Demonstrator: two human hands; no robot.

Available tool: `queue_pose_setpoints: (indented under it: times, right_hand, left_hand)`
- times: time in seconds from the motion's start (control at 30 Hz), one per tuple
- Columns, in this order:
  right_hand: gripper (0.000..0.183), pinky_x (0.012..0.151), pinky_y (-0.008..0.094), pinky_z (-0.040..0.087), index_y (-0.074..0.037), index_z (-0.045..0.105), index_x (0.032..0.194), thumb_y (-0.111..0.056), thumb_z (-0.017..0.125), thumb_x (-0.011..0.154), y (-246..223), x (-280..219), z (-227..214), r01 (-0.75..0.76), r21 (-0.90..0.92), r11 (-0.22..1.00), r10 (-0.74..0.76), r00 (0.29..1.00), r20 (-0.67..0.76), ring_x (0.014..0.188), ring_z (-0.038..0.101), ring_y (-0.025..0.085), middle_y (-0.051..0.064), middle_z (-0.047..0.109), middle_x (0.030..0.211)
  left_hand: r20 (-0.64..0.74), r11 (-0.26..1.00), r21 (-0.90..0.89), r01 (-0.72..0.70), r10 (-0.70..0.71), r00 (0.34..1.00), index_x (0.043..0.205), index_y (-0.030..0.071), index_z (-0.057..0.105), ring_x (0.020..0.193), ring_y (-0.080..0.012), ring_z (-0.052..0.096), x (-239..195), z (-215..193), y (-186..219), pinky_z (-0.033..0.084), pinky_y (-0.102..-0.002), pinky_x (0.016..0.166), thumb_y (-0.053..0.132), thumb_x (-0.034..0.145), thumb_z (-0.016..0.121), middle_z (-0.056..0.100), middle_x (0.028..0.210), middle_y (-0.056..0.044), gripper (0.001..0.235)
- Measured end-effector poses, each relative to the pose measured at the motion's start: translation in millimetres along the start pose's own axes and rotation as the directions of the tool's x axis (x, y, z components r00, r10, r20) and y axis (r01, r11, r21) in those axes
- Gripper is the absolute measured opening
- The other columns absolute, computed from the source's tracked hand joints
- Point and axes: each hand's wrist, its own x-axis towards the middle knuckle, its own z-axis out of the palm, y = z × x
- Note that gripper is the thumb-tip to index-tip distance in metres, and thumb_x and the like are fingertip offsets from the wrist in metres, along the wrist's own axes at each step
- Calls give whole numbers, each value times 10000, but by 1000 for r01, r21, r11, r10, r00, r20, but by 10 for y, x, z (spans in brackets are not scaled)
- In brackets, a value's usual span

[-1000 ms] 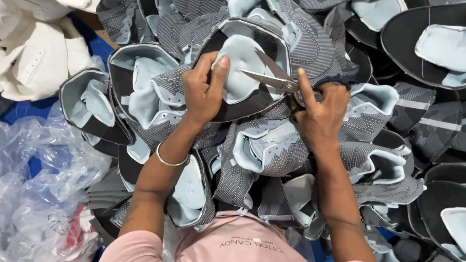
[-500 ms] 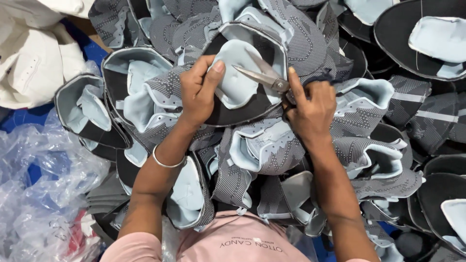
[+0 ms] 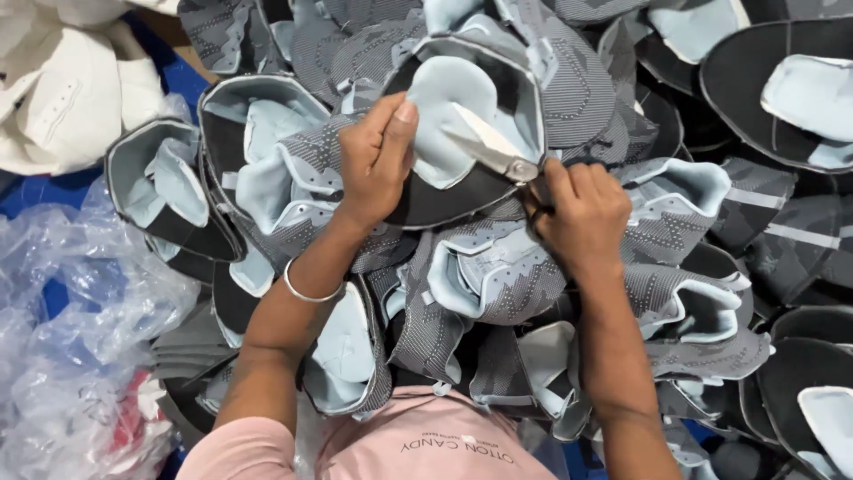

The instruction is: Trimming excess fabric and thread from manufactured shoe uppers using scissors.

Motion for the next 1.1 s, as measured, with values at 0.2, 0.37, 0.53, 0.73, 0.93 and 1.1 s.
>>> queue_pose_setpoints:
  times: [0.2,0.37,0.53,0.73,0.93,1.1]
  right_hand:
    - [462,644,418,458,-26,691,1094,-169,915,716,91,-103,107,2,92,996,-7,999,54,733,545,266,71,521,777]
    - [476,681,415,482,8,673,1175,-150,865,769,3,-127,169,17,77,997,-21,999,46,797,552,271,83,537,840]
    - [397,616,376,461,-14,701,1182,-124,837,825,99,-258,316,51,35,998,-54,995,85,753,552,237,67,526,798]
    - [366,639,414,495,8,642,1160,-141,810,871,217,-203,232,-76,328,942,93,995,-35,739,608,275,92,593,834]
    - [356,723,360,551,-64,664,1112,-64,818,791,195,-264,228,-130,423,897,125,991,40,819,680,254,105,687,919]
    - [417,885,256,540,-66,527,1332,-212,701,983,317,-239,286,-263,962,70,433,877,208,968,648,91,6,678,1077]
  left_hand:
    - [292,934,-278,226,-142,946,1070,-17,667,561,-31,451,31,-91,-85,346,-218,503,250,1122,542,550,734,34,299]
    - [283,914,-331,232,-138,949,1031,-9,663,558,-38,446,65,-98,-85,346,-220,501,245,1119,541,564,749,18,295]
    - [215,939,-299,171,-108,970,1037,-25,677,545,-45,447,74,-96,-168,338,-220,489,238,1110,553,568,736,7,299]
    - [138,956,-254,147,-115,984,1074,-34,683,548,-55,474,130,-11,-55,378,-235,489,242,1105,571,577,748,2,299]
    - [142,997,-63,53,-43,989,1155,-45,680,584,-40,473,101,0,-102,379,-219,513,253,1110,575,581,757,16,319]
    - [334,990,-144,11,38,942,1144,10,647,677,-64,511,13,-29,-190,421,-245,612,269,1132,601,577,808,-5,264]
